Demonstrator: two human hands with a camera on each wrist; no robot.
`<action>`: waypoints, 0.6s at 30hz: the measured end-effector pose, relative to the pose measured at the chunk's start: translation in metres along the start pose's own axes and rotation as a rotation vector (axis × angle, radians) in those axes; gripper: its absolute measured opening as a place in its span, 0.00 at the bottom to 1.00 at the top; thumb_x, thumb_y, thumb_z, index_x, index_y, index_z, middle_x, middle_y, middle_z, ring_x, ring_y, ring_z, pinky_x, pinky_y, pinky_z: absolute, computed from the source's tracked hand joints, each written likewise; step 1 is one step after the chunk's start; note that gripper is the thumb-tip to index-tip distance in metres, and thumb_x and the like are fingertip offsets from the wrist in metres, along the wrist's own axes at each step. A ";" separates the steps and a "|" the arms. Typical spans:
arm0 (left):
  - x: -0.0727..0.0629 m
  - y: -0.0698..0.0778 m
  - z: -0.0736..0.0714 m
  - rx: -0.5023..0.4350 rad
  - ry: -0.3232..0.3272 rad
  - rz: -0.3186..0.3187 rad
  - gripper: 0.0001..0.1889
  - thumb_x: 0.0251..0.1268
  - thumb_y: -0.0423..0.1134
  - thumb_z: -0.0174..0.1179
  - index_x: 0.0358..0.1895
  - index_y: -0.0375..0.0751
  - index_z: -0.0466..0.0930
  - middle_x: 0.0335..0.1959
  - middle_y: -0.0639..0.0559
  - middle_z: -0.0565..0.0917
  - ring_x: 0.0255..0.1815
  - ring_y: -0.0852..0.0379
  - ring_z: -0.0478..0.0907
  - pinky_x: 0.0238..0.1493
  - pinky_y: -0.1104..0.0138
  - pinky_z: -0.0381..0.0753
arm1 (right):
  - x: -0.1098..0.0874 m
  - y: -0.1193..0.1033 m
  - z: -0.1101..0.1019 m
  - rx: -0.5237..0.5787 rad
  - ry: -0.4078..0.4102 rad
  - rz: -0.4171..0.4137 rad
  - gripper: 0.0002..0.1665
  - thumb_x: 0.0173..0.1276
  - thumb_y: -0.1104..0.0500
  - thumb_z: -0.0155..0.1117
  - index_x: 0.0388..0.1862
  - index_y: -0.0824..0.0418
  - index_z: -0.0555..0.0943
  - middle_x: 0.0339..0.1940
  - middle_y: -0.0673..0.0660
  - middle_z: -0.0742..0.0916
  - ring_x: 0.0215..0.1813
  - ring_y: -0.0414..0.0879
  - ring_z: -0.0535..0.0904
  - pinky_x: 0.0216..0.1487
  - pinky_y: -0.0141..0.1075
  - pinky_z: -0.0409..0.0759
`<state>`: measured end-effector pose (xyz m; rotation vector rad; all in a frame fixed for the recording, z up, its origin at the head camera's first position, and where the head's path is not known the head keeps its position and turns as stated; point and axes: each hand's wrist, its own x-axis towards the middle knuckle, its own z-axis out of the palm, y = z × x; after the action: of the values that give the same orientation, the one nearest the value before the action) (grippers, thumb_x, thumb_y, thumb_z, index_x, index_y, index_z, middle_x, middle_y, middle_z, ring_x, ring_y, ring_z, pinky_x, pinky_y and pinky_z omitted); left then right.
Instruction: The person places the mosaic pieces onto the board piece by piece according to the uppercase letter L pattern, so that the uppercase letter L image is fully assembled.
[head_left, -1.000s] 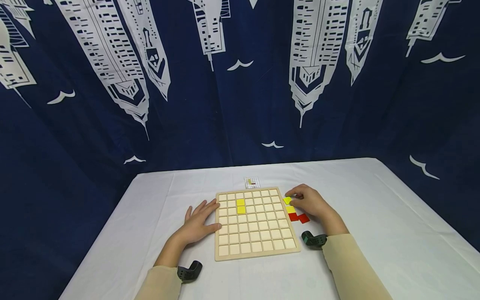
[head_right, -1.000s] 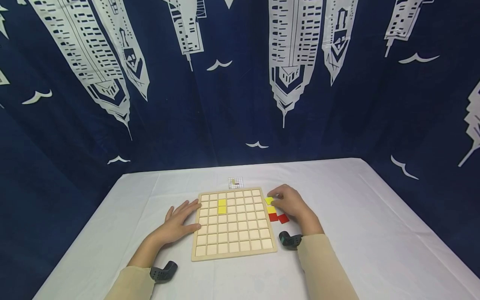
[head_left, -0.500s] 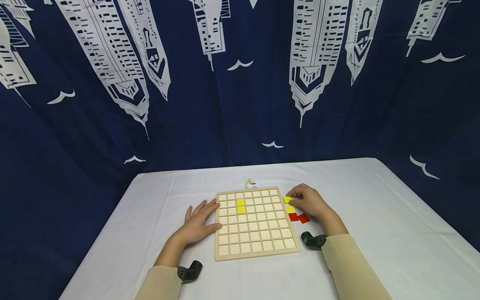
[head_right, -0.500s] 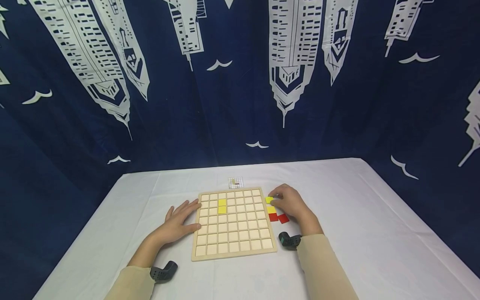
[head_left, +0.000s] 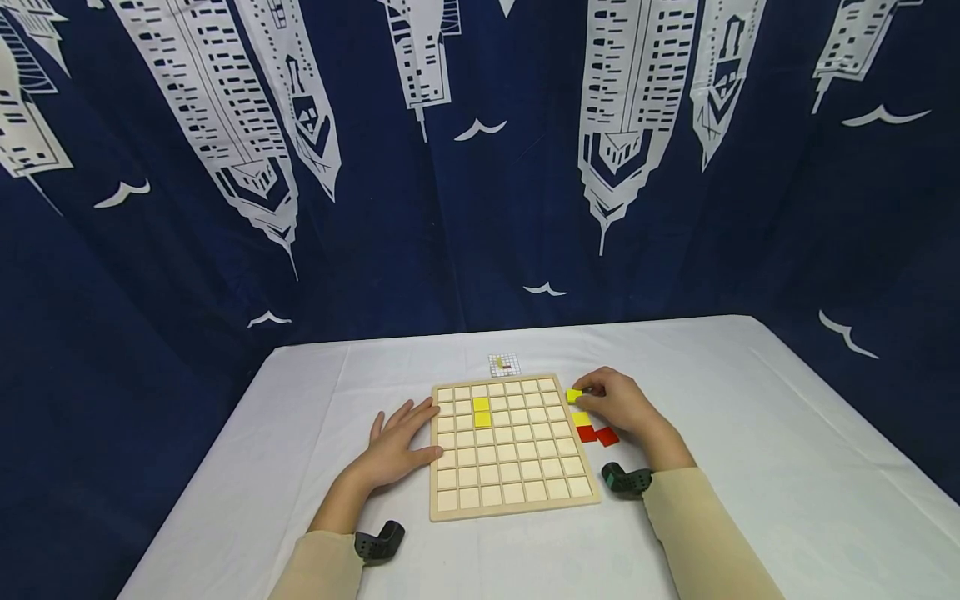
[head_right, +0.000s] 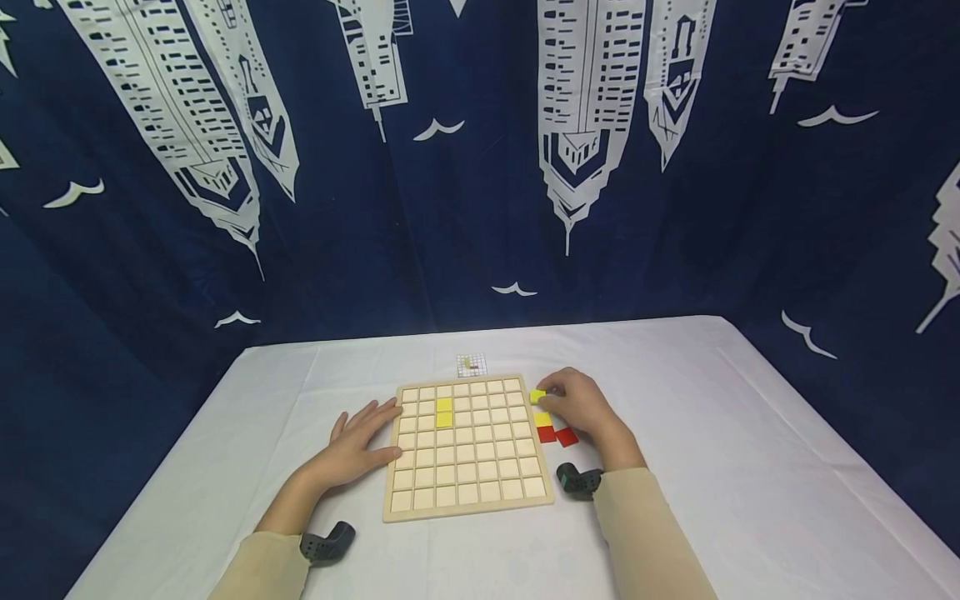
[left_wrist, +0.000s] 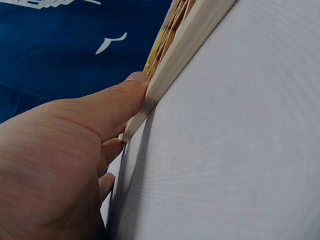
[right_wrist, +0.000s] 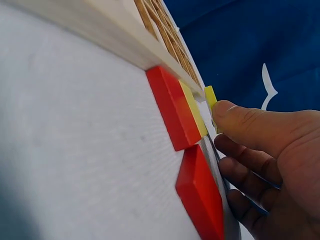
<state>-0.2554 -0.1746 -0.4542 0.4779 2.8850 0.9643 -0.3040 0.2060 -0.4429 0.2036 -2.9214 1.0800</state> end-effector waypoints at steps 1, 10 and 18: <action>0.000 0.000 0.000 0.000 0.000 -0.001 0.37 0.64 0.50 0.66 0.75 0.48 0.66 0.81 0.50 0.59 0.84 0.40 0.45 0.77 0.36 0.25 | 0.000 0.000 0.000 0.002 0.001 0.001 0.14 0.66 0.59 0.66 0.49 0.61 0.86 0.49 0.59 0.84 0.47 0.51 0.76 0.53 0.44 0.77; 0.000 0.000 0.000 0.001 -0.003 -0.006 0.37 0.64 0.51 0.66 0.75 0.47 0.66 0.81 0.50 0.59 0.84 0.40 0.45 0.77 0.36 0.25 | -0.001 -0.005 -0.002 0.019 0.007 -0.005 0.13 0.68 0.58 0.67 0.50 0.59 0.85 0.53 0.60 0.84 0.49 0.51 0.78 0.57 0.48 0.79; 0.000 0.001 0.000 0.005 -0.001 -0.008 0.37 0.64 0.51 0.66 0.75 0.47 0.66 0.81 0.50 0.59 0.84 0.40 0.45 0.77 0.36 0.25 | -0.004 -0.018 -0.005 0.017 0.017 -0.033 0.14 0.68 0.57 0.68 0.51 0.59 0.84 0.50 0.58 0.86 0.46 0.49 0.78 0.51 0.42 0.79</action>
<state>-0.2555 -0.1737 -0.4537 0.4676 2.8865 0.9555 -0.2981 0.1962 -0.4277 0.2409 -2.8844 1.0967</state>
